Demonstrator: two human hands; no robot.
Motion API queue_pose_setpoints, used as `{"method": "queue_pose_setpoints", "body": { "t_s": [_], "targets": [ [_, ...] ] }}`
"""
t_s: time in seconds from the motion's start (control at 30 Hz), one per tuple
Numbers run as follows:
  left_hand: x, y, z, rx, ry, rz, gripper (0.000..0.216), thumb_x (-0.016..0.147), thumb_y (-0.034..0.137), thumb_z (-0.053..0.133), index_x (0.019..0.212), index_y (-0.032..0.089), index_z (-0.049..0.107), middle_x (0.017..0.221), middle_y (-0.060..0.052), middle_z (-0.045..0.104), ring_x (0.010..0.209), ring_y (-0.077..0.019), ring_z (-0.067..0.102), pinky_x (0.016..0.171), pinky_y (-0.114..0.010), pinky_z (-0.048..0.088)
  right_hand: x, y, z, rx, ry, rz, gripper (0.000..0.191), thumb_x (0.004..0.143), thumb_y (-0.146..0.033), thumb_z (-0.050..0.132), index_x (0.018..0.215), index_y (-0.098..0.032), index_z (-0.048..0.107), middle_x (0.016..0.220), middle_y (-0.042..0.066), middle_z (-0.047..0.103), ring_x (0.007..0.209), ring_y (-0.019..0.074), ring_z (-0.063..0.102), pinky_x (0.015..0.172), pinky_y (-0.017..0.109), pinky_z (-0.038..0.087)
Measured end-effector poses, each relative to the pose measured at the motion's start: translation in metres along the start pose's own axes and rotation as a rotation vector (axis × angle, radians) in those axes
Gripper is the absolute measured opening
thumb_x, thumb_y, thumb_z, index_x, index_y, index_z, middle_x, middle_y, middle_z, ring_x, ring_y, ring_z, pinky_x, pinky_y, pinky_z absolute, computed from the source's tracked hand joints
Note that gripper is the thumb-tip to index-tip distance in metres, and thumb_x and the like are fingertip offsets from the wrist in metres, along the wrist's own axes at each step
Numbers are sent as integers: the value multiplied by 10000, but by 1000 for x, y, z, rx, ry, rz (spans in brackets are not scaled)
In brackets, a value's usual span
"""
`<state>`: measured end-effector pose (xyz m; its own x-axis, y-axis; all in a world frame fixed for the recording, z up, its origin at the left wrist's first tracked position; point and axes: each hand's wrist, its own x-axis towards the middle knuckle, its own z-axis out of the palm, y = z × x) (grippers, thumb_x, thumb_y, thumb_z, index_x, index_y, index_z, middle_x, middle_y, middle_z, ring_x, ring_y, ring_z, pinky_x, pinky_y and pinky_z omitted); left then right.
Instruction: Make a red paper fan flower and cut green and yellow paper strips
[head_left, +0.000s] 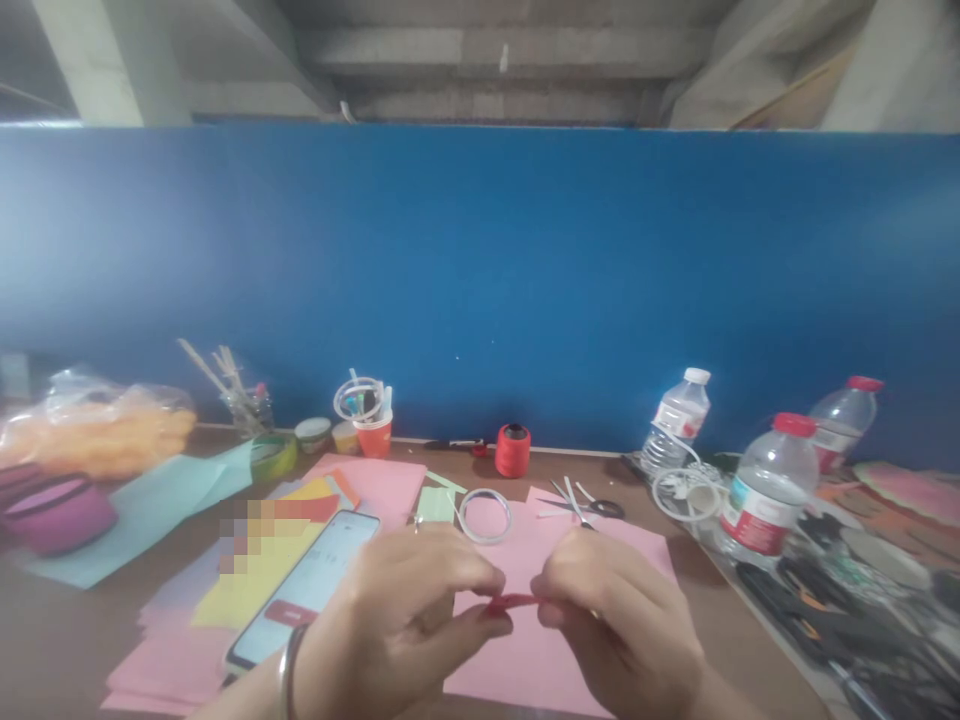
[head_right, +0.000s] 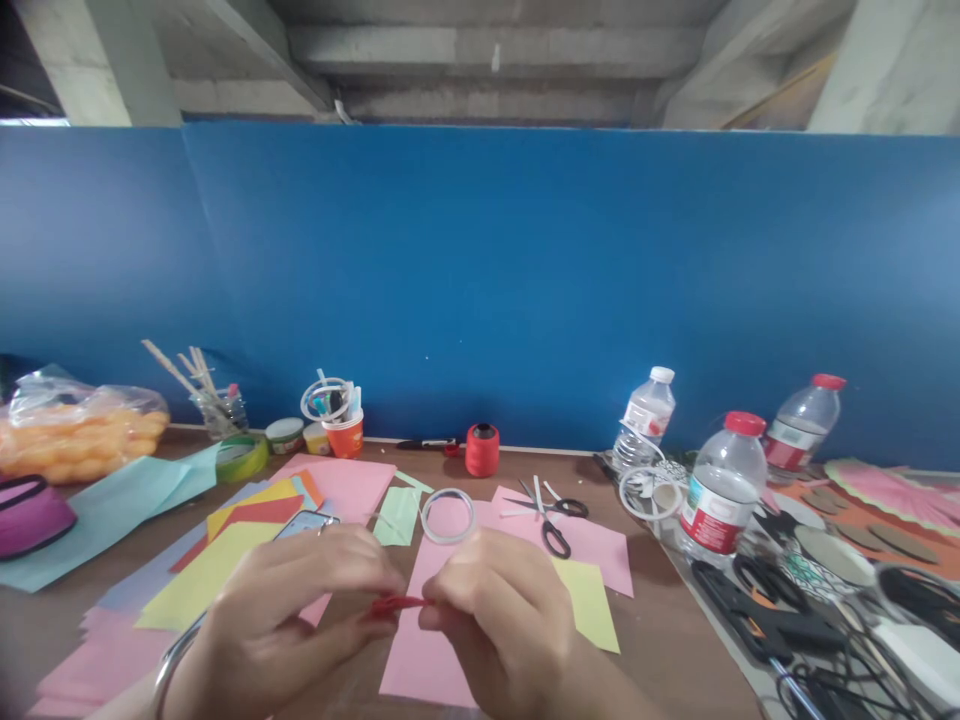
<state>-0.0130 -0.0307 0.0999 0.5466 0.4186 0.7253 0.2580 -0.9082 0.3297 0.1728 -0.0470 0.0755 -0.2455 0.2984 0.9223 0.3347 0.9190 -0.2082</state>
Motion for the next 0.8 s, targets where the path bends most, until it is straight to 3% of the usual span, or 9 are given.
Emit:
{"method": "queue_pose_setpoints", "body": {
  "t_s": [0.2,0.3,0.5,0.7,0.8],
  "targets": [
    [-2,2,1,-88,-35,3,225,655,149,700,850,163,587,686,-23,642,616,-142,576,586,-260,476,-2,0,-4,-57,-23,-48,124,773,-37,490,800,-121,577,624,53,543,556,134,486,482,265,394],
    [-3,3,2,-97,-47,-3,180,703,95,646,857,168,589,670,-18,632,607,-131,566,573,-246,469,-5,-1,-5,-85,-64,-63,102,765,-51,523,812,-123,577,628,48,552,564,130,480,495,263,398],
    [-4,6,1,-63,22,162,225,695,-5,576,866,141,589,679,-43,645,600,-142,549,547,-257,448,-1,-3,-1,-27,-55,-89,121,830,-91,451,777,-130,553,613,46,561,552,121,459,487,253,375],
    [-1,6,1,0,-82,19,129,746,38,526,749,161,566,607,-9,594,542,-113,514,511,-227,418,-5,2,1,-69,-128,-32,110,797,-71,470,767,-148,542,608,31,540,543,118,418,486,254,347],
    [-3,2,2,56,-83,14,117,761,64,532,788,166,583,597,0,591,535,-109,519,515,-219,416,-9,7,3,-74,-85,-28,95,788,-79,495,767,-159,540,593,17,533,523,112,424,476,244,355]
  ]
}}
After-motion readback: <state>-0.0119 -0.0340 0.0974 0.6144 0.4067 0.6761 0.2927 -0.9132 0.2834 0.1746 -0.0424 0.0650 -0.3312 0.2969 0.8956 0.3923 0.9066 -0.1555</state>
